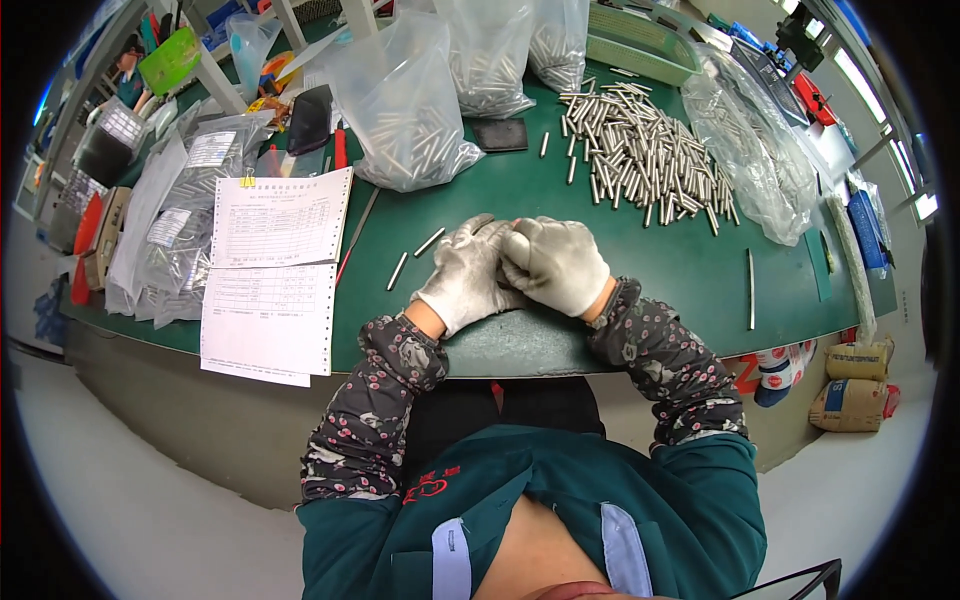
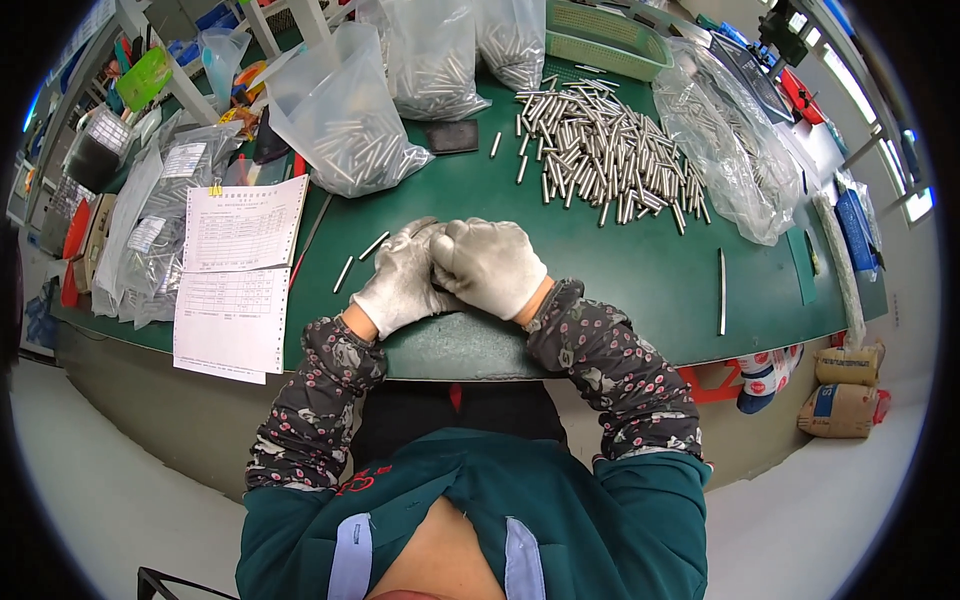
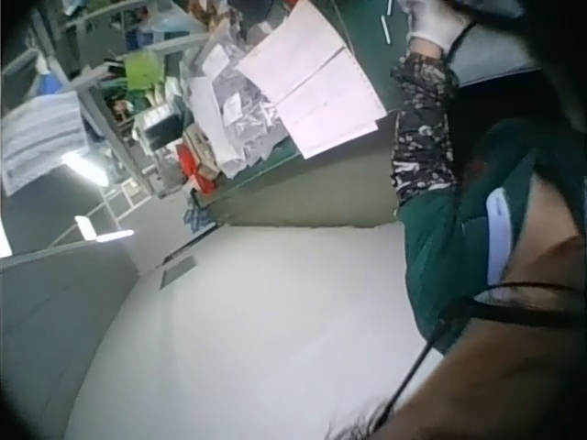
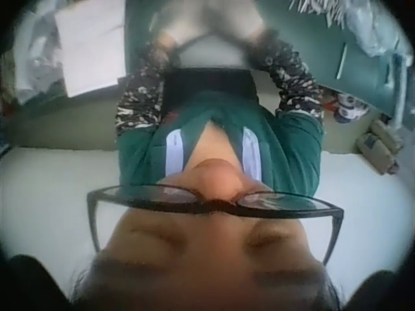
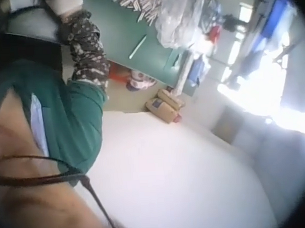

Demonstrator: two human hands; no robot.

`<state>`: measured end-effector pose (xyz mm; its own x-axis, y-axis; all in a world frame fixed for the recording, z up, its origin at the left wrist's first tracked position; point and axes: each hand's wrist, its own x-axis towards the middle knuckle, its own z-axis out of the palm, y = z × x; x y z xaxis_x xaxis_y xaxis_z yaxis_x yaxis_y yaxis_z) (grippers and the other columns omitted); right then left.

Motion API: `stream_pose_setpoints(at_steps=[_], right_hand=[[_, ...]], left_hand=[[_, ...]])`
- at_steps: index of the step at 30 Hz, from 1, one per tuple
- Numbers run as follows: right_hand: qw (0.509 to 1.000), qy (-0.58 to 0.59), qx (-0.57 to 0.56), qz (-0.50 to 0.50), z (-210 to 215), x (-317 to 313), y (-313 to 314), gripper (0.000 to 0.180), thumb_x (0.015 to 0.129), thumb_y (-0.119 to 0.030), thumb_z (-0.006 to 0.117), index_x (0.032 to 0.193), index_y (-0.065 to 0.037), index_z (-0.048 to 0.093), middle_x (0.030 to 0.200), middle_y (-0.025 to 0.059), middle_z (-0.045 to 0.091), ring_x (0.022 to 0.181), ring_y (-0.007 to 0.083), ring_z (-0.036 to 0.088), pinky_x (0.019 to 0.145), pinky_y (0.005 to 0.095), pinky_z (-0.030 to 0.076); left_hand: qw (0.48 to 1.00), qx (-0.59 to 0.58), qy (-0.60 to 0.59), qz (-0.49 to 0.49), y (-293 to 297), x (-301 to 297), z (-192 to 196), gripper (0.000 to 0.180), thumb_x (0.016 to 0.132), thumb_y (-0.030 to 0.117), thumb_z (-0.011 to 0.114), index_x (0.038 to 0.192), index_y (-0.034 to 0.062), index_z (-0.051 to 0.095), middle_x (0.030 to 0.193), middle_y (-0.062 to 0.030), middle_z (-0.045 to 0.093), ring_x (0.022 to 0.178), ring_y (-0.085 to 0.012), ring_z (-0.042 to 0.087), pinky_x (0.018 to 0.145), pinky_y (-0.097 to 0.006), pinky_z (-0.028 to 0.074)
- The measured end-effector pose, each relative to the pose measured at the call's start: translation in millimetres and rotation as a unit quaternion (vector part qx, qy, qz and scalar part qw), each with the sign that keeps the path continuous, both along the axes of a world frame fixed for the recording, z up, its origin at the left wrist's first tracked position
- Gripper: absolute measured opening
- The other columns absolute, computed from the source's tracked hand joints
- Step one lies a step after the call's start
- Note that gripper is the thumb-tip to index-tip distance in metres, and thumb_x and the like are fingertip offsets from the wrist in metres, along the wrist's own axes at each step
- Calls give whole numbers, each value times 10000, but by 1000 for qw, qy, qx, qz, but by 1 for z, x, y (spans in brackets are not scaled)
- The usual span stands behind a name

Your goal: Sorting and aligning small metal pins on a workbench and then gathering them into bundles.

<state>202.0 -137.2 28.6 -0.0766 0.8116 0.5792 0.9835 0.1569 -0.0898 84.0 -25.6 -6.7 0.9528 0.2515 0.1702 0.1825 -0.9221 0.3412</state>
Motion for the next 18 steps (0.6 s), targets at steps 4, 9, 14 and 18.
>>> stream_pose_setpoints(at_steps=[4,9,14,18], right_hand=[[996,-31,-84,11,13,6,1,155,739,-213,591,734,-70,531,719,83,577,651,238,604,508,356,479],[995,-43,-89,34,3,-1,3,168,732,-212,599,708,-71,510,662,84,553,614,221,597,485,363,469],[999,-12,-35,-10,1,11,12,160,737,-174,596,684,-68,488,645,82,537,572,220,571,474,352,446],[999,-14,-43,-6,4,8,7,156,731,-158,591,682,-68,473,614,77,513,564,224,570,471,353,449]], left_hand=[[998,-60,16,-13,3,4,10,839,583,469,774,1248,56,473,1261,-120,502,1238,-314,409,1044,-414,326],[999,-48,8,11,3,2,-1,867,551,432,808,1273,101,460,1300,-100,477,1267,-299,383,1015,-428,352],[996,-78,12,29,-1,1,15,839,561,442,798,1250,76,489,1261,-115,506,1253,-308,400,1028,-420,343],[995,-99,-3,8,0,1,15,867,522,406,827,1248,73,488,1280,-120,489,1257,-315,392,1030,-422,339]])
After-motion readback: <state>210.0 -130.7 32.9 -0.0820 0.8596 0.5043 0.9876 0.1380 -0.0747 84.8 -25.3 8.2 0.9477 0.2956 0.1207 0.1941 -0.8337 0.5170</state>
